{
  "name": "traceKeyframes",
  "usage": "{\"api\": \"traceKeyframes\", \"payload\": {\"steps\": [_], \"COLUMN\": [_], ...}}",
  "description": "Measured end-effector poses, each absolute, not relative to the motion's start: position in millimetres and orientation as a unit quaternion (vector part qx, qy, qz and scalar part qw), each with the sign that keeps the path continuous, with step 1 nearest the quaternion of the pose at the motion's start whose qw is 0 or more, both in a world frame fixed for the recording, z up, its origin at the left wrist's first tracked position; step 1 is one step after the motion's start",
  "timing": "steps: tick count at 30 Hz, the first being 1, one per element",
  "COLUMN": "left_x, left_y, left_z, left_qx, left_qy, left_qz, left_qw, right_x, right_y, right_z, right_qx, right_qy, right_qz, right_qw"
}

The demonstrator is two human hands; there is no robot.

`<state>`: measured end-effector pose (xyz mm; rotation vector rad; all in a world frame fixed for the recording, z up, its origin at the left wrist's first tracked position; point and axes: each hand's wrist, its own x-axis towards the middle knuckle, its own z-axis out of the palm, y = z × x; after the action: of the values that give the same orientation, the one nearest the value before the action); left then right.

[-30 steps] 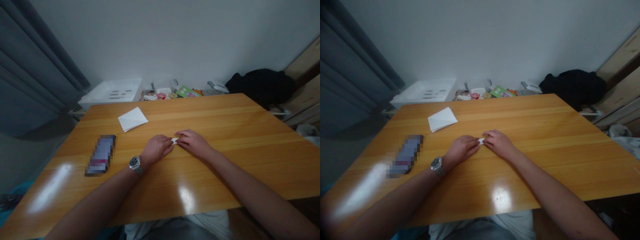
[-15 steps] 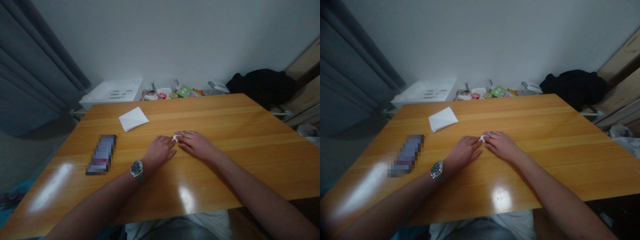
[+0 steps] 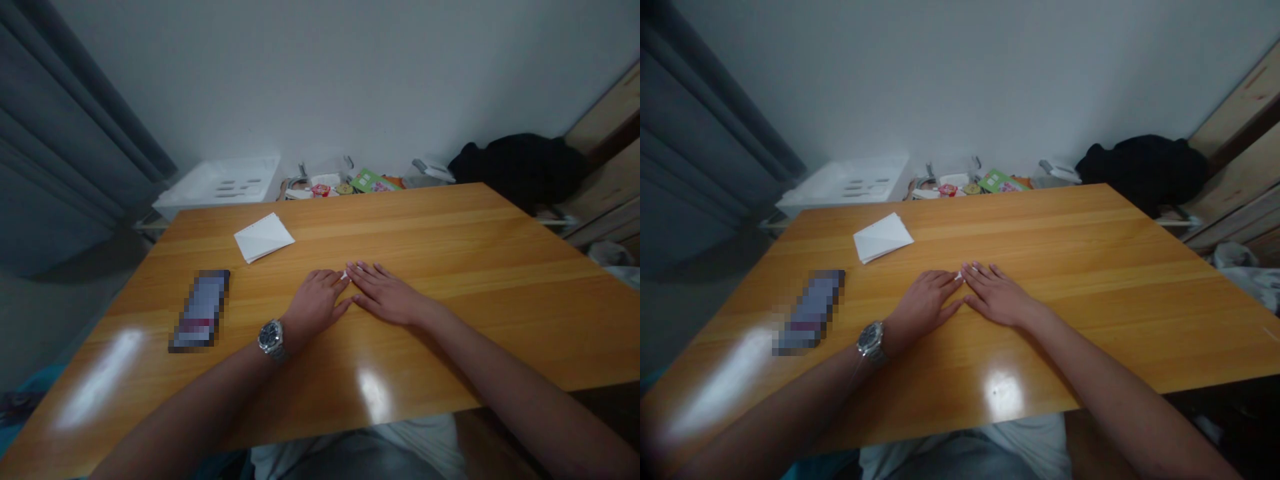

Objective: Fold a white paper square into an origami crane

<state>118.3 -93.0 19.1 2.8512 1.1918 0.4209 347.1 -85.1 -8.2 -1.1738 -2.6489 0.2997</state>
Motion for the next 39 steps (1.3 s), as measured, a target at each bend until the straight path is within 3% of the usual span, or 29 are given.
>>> {"api": "traceKeyframes", "payload": {"steps": [17,25,31,39], "left_x": [118,119,118,121], "left_y": [-91,-92,-90,-88], "left_z": [14,13,14,17], "left_qx": [0.916,0.909,0.917,0.900], "left_qy": [0.377,0.391,0.375,0.393], "left_qz": [0.136,0.140,0.137,0.187], "left_qw": [-0.015,-0.013,0.001,0.031], "right_x": [367,360,354,345], "right_y": [-69,-62,-64,-61], "right_z": [-12,4,-2,-10], "right_qx": [-0.437,-0.416,-0.402,-0.431], "right_qy": [-0.885,-0.874,-0.887,-0.859], "right_qz": [0.090,0.101,0.083,0.081], "right_qw": [0.131,0.229,0.210,0.265]}}
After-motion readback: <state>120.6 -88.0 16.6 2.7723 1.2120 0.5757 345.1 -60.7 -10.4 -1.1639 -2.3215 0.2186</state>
